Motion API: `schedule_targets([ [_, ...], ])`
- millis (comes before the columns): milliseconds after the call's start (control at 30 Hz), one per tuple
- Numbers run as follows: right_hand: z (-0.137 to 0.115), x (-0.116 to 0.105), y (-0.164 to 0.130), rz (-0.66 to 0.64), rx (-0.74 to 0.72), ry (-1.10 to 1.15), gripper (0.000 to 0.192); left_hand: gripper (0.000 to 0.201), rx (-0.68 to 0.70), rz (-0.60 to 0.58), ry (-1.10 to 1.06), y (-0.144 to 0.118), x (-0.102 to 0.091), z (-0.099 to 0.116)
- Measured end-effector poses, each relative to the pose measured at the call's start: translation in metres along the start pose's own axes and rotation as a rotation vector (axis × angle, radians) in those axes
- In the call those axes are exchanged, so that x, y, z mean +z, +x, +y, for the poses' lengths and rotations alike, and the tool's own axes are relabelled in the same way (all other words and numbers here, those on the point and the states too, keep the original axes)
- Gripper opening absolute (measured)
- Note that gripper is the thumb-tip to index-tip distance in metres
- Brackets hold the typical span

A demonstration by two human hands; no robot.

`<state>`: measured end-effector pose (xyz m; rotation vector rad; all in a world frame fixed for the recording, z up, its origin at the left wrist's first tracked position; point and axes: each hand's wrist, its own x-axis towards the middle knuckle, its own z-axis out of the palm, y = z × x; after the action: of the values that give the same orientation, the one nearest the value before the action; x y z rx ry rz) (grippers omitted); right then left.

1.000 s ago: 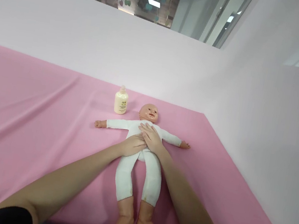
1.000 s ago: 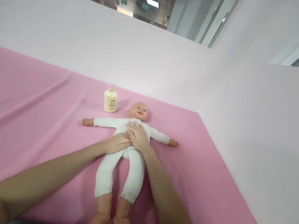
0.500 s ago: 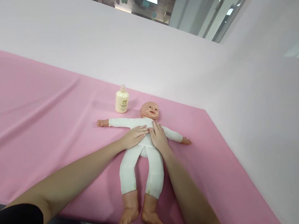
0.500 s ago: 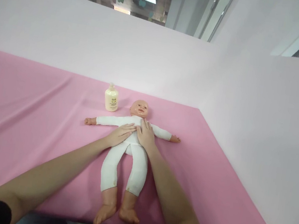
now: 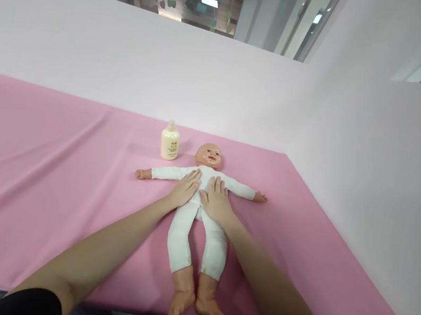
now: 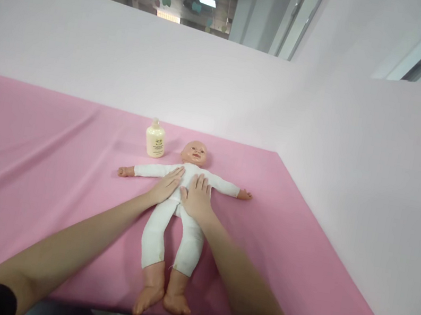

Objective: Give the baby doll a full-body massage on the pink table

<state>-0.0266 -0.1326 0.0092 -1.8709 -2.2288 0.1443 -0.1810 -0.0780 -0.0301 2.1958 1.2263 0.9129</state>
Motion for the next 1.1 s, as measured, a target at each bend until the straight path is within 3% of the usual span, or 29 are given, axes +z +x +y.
schedule_targets([
  [100, -0.001, -0.002, 0.000, -0.024, -0.110, 0.002, 0.069, 0.057, -0.078, 0.031, -0.066, 0.002, 0.000, -0.001],
  [233, 0.003, -0.006, 0.003, -0.073, -0.387, 0.074, 0.064, 0.060, -0.140, 0.066, -0.110, 0.002, -0.001, -0.002],
  [433, 0.012, -0.010, 0.010, -0.149, -0.614, 0.392, 0.044, 0.061, -0.136, 0.092, -0.142, 0.000, -0.002, -0.001],
  [533, 0.017, -0.008, 0.015, -0.184, -0.624, 0.628, 0.036, 0.061, -0.115, 0.094, -0.120, 0.000, -0.002, -0.001],
  [833, 0.026, -0.006, 0.022, -0.396, -0.437, 1.204, 0.052, 0.060, -0.087, 0.028, 0.035, 0.001, -0.003, -0.003],
  [900, 0.028, -0.003, 0.023, -0.259, -0.360, 1.268, 0.052, 0.061, -0.046, -0.008, 0.094, -0.001, -0.006, 0.001],
  [967, 0.028, -0.002, 0.023, 0.005, -0.340, 1.236, 0.047, 0.061, 0.010, -0.057, 0.148, -0.003, -0.009, 0.007],
  [1033, 0.026, -0.004, 0.021, 0.183, -0.459, 1.031, 0.038, 0.058, 0.102, -0.108, 0.193, -0.006, -0.012, 0.014],
  [1100, 0.022, -0.007, 0.020, 0.186, -0.650, 0.720, 0.034, 0.050, 0.219, -0.154, 0.220, -0.008, -0.014, 0.021],
])
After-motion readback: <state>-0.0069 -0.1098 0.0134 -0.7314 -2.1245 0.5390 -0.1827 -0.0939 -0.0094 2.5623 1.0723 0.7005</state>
